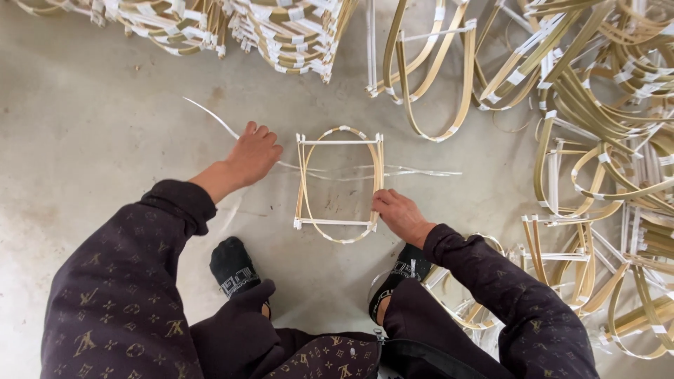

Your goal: Assembling square bamboo lattice frames by inserting curved pieces and securing them with thin white plastic ties.

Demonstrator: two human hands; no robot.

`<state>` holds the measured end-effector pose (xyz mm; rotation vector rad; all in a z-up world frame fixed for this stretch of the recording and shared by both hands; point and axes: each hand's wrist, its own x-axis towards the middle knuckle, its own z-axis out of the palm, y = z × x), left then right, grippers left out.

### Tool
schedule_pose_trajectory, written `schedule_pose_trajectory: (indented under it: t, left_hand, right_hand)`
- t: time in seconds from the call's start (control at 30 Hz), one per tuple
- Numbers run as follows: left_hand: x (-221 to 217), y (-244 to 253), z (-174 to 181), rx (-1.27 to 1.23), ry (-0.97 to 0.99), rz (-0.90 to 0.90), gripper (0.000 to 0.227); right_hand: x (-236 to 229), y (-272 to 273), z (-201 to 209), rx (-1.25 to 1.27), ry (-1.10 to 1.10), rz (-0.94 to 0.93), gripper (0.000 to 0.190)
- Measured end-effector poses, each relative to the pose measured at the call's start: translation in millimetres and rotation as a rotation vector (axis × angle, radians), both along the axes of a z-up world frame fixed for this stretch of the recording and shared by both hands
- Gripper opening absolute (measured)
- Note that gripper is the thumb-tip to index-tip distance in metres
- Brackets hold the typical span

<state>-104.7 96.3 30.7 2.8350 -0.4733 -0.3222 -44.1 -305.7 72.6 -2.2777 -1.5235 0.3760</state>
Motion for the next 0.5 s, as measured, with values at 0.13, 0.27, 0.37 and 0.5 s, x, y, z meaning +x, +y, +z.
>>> schedule_pose_trajectory:
  t: [0.13, 0.27, 0.37, 0.5]
  left_hand:
    - [-5, -18, 13, -0.038, -0.266, 0.084, 0.015]
    - [-18, -51, -1, -0.223, 0.003, 0.283, 0.029]
    - [-16, -64, -14, -0.320, 0.245, 0.453, 0.051]
    - [-10, -69, -20, -0.339, 0.379, 0.548, 0.058]
  right_hand:
    - [-2, 2, -6, -0.040, 0.042, -0.048, 0.020]
    - [1, -3, -21, -0.120, -0.032, -0.021, 0.028]
    - [26, 1, 5, -0.107, -0.061, -0.116, 0.033]
    - [87, 15, 37, -0.076, 0.101, -0.511, 0.044]
